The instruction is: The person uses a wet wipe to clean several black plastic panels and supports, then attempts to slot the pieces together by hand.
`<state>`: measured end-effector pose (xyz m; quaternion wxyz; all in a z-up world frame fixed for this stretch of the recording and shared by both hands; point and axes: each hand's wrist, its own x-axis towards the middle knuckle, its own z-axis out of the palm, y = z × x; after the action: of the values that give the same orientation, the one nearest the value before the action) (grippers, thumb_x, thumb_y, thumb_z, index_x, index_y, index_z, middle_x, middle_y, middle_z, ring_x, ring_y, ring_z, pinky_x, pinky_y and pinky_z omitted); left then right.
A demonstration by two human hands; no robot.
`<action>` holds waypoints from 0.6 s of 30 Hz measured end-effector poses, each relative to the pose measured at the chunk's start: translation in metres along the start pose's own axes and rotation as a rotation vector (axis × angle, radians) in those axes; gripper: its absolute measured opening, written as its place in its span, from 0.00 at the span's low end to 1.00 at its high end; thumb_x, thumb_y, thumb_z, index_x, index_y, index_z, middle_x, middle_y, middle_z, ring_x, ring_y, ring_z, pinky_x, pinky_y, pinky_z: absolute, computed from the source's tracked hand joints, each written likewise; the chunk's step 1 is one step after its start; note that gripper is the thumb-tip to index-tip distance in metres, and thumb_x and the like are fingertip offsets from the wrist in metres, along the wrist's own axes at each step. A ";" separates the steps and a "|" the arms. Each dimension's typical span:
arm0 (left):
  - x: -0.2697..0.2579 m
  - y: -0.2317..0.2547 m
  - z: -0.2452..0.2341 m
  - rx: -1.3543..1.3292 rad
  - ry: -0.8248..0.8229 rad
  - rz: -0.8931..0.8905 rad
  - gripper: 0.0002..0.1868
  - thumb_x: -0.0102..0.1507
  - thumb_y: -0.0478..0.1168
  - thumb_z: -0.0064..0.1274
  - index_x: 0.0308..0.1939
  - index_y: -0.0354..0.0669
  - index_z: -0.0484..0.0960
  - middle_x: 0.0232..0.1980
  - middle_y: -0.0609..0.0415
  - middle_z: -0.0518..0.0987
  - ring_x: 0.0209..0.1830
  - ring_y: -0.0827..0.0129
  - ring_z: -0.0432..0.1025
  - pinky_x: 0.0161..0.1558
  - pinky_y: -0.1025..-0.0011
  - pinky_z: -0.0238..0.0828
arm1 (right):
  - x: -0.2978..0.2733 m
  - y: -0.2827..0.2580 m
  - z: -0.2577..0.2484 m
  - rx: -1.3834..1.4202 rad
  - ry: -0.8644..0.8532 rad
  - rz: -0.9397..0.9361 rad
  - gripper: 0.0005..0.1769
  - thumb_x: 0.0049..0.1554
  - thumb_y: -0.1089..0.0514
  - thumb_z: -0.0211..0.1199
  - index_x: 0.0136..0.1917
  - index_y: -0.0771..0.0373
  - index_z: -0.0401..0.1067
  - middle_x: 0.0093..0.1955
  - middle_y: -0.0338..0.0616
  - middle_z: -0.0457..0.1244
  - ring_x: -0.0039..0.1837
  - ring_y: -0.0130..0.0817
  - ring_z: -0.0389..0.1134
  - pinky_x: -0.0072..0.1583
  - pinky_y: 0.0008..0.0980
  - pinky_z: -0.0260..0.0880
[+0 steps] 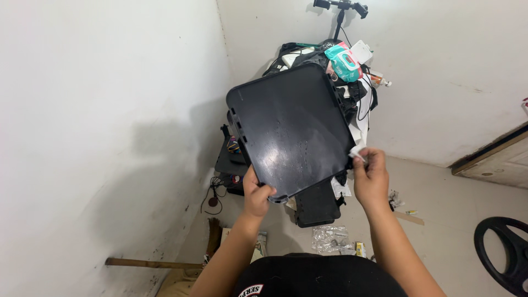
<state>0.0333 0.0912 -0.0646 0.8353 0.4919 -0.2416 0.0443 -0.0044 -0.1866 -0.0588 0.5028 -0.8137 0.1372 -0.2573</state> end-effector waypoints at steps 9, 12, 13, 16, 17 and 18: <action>-0.027 0.021 -0.008 0.074 -0.110 -0.200 0.34 0.44 0.26 0.42 0.57 0.30 0.74 0.40 0.58 0.79 0.35 0.78 0.71 0.42 0.79 0.68 | 0.022 -0.042 0.015 -0.412 0.032 -0.198 0.21 0.66 0.61 0.58 0.71 0.63 0.71 0.56 0.57 0.70 0.57 0.46 0.71 0.59 0.38 0.69; -0.042 0.018 -0.013 -0.030 -0.142 -0.302 0.33 0.46 0.26 0.42 0.58 0.29 0.75 0.33 0.57 0.77 0.26 0.76 0.68 0.32 0.77 0.64 | 0.037 -0.046 0.021 -0.178 0.040 -0.022 0.18 0.66 0.62 0.56 0.68 0.65 0.71 0.56 0.51 0.71 0.57 0.36 0.71 0.60 0.33 0.69; -0.045 0.016 -0.018 -0.047 -0.149 -0.293 0.34 0.46 0.26 0.42 0.59 0.29 0.76 0.32 0.57 0.77 0.27 0.77 0.68 0.33 0.77 0.64 | 0.040 -0.046 0.021 -0.061 0.014 0.026 0.19 0.65 0.62 0.56 0.69 0.67 0.70 0.56 0.48 0.70 0.57 0.34 0.71 0.59 0.32 0.69; -0.045 0.007 -0.035 -0.061 -0.173 -0.265 0.36 0.48 0.26 0.43 0.63 0.29 0.75 0.37 0.56 0.76 0.34 0.75 0.68 0.41 0.74 0.65 | 0.047 -0.041 0.016 0.492 -0.152 0.204 0.19 0.64 0.65 0.56 0.68 0.72 0.69 0.56 0.45 0.70 0.57 0.30 0.70 0.60 0.28 0.69; -0.042 0.008 -0.042 -0.040 -0.183 -0.251 0.36 0.49 0.25 0.44 0.65 0.28 0.74 0.42 0.53 0.77 0.40 0.72 0.70 0.48 0.72 0.67 | 0.048 -0.039 0.015 0.710 -0.223 0.272 0.19 0.63 0.67 0.56 0.67 0.73 0.69 0.57 0.44 0.69 0.58 0.28 0.69 0.60 0.27 0.69; -0.040 0.011 -0.045 -0.016 -0.193 -0.236 0.37 0.50 0.25 0.45 0.66 0.26 0.74 0.48 0.51 0.77 0.46 0.70 0.71 0.54 0.70 0.68 | 0.045 -0.037 0.017 0.704 -0.181 0.252 0.19 0.63 0.68 0.55 0.67 0.73 0.68 0.57 0.44 0.69 0.58 0.28 0.69 0.61 0.26 0.69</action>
<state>0.0110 0.1413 -0.0917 0.8116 0.5120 -0.2614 -0.1038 0.0416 -0.1784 -0.0194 0.7893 -0.5874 0.0942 -0.1519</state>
